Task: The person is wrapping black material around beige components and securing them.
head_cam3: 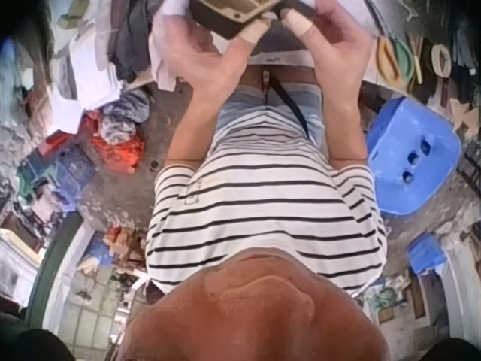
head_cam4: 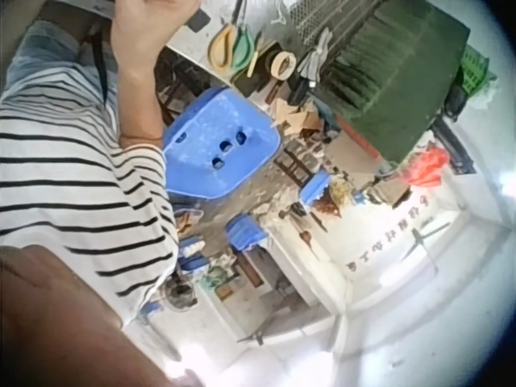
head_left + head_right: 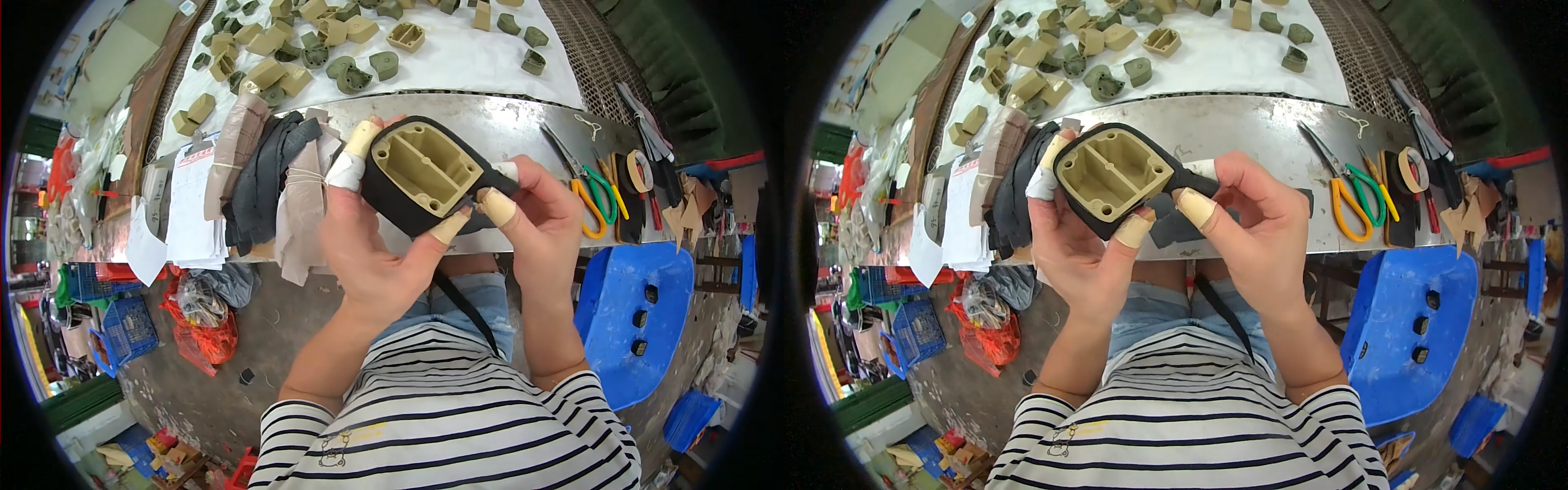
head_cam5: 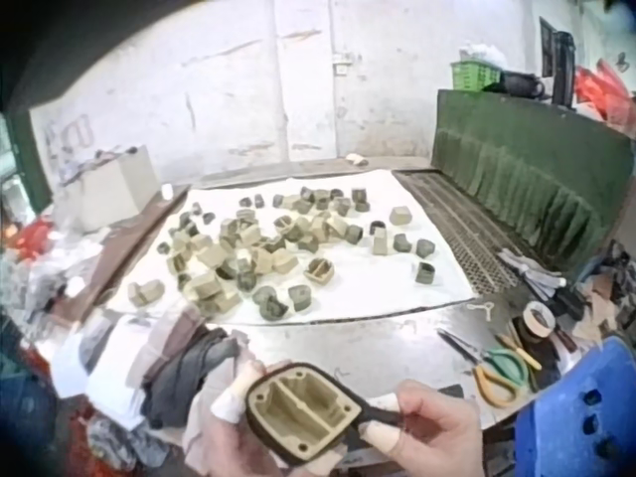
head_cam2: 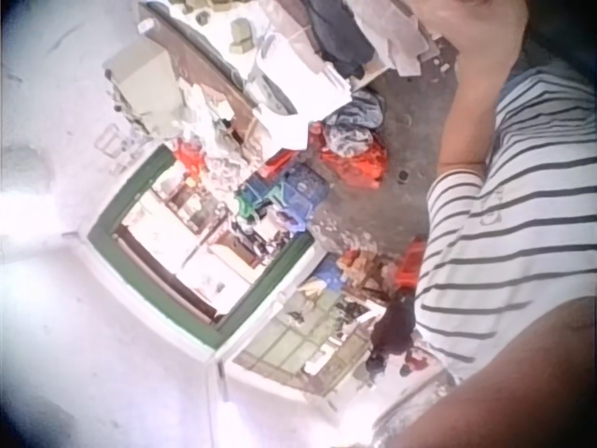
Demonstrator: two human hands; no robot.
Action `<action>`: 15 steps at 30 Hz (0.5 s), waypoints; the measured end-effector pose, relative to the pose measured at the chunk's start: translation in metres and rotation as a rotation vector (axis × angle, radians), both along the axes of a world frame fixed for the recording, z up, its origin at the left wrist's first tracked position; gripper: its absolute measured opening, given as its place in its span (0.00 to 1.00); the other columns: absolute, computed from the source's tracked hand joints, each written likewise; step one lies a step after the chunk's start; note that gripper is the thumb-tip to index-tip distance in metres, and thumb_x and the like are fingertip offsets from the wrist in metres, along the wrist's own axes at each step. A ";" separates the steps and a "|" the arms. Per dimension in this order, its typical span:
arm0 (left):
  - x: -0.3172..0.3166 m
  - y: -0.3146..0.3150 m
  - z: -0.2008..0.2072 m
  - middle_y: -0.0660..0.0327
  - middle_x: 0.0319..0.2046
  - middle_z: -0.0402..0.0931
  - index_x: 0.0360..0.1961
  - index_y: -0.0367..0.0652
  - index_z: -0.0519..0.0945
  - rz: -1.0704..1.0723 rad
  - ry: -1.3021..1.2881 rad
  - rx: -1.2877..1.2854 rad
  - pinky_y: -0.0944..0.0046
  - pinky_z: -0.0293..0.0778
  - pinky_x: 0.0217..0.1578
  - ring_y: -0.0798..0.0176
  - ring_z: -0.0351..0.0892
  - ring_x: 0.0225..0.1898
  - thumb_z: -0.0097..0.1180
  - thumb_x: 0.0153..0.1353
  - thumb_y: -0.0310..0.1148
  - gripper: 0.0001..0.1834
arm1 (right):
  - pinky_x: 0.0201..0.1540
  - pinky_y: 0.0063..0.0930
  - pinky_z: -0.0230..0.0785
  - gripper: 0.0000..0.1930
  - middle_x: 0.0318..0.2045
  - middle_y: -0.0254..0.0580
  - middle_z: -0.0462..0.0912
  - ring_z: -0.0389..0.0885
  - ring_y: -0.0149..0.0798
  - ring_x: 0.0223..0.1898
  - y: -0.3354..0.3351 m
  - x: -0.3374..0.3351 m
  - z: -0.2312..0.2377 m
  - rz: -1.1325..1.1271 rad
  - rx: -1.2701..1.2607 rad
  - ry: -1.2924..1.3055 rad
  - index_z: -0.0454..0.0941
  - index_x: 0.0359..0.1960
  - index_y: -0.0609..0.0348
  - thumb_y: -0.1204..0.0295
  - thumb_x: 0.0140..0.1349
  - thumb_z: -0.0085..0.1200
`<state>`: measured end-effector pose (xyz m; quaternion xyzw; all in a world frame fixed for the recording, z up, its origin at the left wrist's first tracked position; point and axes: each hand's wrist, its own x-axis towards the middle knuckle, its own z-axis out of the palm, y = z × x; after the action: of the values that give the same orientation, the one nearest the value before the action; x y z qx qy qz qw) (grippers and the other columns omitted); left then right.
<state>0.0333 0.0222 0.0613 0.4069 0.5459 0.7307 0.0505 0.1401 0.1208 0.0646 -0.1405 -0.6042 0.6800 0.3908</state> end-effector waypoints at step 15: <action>-0.022 -0.001 0.002 0.58 0.49 0.67 0.63 0.40 0.53 -0.518 -0.526 -0.067 0.70 0.75 0.35 0.66 0.72 0.45 0.54 0.52 0.32 0.38 | 0.38 0.19 0.61 0.12 0.41 0.40 0.74 0.69 0.28 0.38 0.018 -0.001 -0.018 0.015 0.248 -0.035 0.76 0.37 0.65 0.79 0.49 0.57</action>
<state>0.0108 0.0212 0.0636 0.3278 0.4166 0.7550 0.3859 0.1395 0.1384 0.0462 -0.0986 -0.6915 0.6004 0.3894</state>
